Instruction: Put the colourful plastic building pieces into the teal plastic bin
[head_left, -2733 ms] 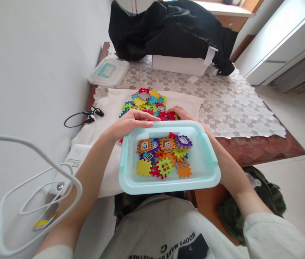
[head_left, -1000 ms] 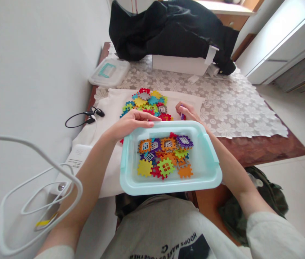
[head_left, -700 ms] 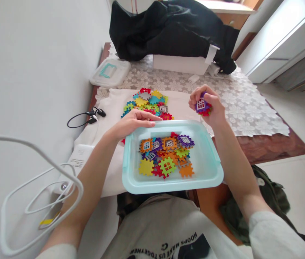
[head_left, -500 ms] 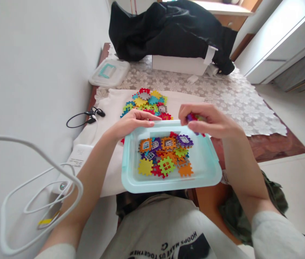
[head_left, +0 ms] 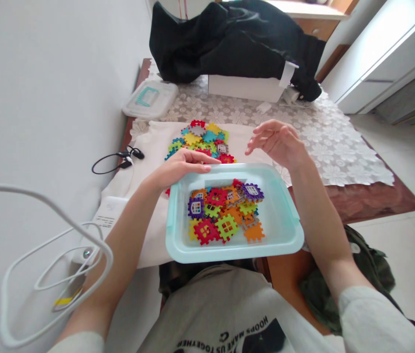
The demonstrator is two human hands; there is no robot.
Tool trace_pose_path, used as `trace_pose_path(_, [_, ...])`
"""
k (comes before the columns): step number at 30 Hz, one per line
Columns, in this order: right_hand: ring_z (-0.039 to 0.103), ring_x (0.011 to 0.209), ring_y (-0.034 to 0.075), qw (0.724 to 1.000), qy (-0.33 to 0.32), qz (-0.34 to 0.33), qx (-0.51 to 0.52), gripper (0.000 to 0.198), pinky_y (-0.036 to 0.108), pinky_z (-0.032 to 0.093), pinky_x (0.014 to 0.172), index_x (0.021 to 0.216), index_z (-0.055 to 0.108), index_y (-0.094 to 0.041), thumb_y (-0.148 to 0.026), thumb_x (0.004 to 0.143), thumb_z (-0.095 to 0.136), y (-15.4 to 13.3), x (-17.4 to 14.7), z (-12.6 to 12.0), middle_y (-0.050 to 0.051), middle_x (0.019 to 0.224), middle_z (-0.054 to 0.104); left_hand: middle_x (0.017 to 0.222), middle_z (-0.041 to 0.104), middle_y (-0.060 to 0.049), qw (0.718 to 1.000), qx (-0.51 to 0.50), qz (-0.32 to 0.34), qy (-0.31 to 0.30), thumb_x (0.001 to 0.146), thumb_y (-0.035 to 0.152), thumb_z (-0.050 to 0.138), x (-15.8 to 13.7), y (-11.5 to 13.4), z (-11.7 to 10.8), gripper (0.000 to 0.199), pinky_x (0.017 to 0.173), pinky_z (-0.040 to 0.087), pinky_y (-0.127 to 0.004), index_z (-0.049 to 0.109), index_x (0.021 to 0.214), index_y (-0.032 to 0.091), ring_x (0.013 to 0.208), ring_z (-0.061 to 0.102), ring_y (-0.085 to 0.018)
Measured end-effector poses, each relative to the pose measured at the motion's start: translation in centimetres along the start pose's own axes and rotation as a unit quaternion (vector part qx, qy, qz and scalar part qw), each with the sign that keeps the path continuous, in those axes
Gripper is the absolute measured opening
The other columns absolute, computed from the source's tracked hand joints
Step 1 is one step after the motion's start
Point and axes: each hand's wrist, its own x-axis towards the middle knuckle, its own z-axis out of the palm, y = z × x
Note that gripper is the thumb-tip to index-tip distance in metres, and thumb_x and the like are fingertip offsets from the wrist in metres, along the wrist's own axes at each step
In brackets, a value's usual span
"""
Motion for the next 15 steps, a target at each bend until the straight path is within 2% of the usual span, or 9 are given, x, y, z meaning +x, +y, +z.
trace_pose_path(3, [0.071,0.131,0.032,0.993,0.061,-0.010,-0.102,0.066,0.056,0.057,0.115,0.132,0.071,-0.032,-0.085,0.096,0.056,3.3,0.7,0.6,0.010,0.135,0.077,0.096,0.082,-0.008,1.000,-0.005,-0.004,-0.001,0.082,0.041,0.089,-0.1,0.2,0.1,0.048,0.057,0.038,-0.023,0.088,0.123,0.017,0.069,0.062,-0.014])
trace_pose_path(5, [0.055,0.153,0.033,0.981,0.023,-0.012,-0.194,0.070,0.058,0.042,0.131,0.145,0.067,-0.031,-0.079,0.095,0.064,5.2,0.8,1.3,0.011,0.162,0.062,0.092,0.081,-0.007,1.000,-0.009,-0.007,0.000,0.080,0.040,0.090,-0.1,0.5,0.2,0.048,0.055,0.036,-0.022,0.088,0.122,0.016,0.066,0.059,-0.012])
trace_pose_path(7, [0.045,0.161,0.033,0.969,-0.036,-0.015,-0.245,0.069,0.060,0.031,0.137,0.150,0.066,-0.034,-0.071,0.092,0.072,7.0,0.7,1.9,0.008,0.172,0.052,0.087,0.079,-0.006,1.000,-0.011,-0.006,0.003,0.080,0.038,0.090,-0.2,0.6,0.3,0.047,0.053,0.033,-0.022,0.088,0.120,0.015,0.063,0.055,-0.010])
trace_pose_path(9, [0.049,0.158,0.035,0.959,-0.080,-0.014,-0.270,0.059,0.062,0.030,0.138,0.142,0.072,-0.043,-0.064,0.088,0.080,8.4,0.7,2.3,0.003,0.166,0.058,0.085,0.078,-0.005,1.000,-0.011,-0.005,0.003,0.079,0.038,0.091,-0.2,0.7,0.3,0.046,0.052,0.032,-0.021,0.089,0.119,0.016,0.062,0.054,-0.010])
trace_pose_path(11, [0.055,0.152,0.036,0.955,-0.096,-0.011,-0.282,0.047,0.062,0.035,0.135,0.130,0.078,-0.047,-0.058,0.085,0.082,9.4,0.8,2.4,0.002,0.156,0.067,0.085,0.078,-0.005,1.000,-0.015,-0.005,0.002,0.079,0.039,0.091,-0.2,0.7,0.3,0.046,0.053,0.032,-0.021,0.089,0.119,0.016,0.063,0.055,-0.010])
trace_pose_path(15, [0.068,0.131,0.036,0.953,-0.073,-0.006,-0.295,0.028,0.062,0.046,0.124,0.117,0.082,-0.043,-0.056,0.095,0.072,9.7,1.1,2.6,0.007,0.134,0.078,0.085,0.078,-0.005,1.000,-0.018,-0.012,0.005,0.079,0.038,0.091,-0.2,0.7,0.3,0.046,0.053,0.032,-0.022,0.089,0.119,0.016,0.063,0.053,-0.010])
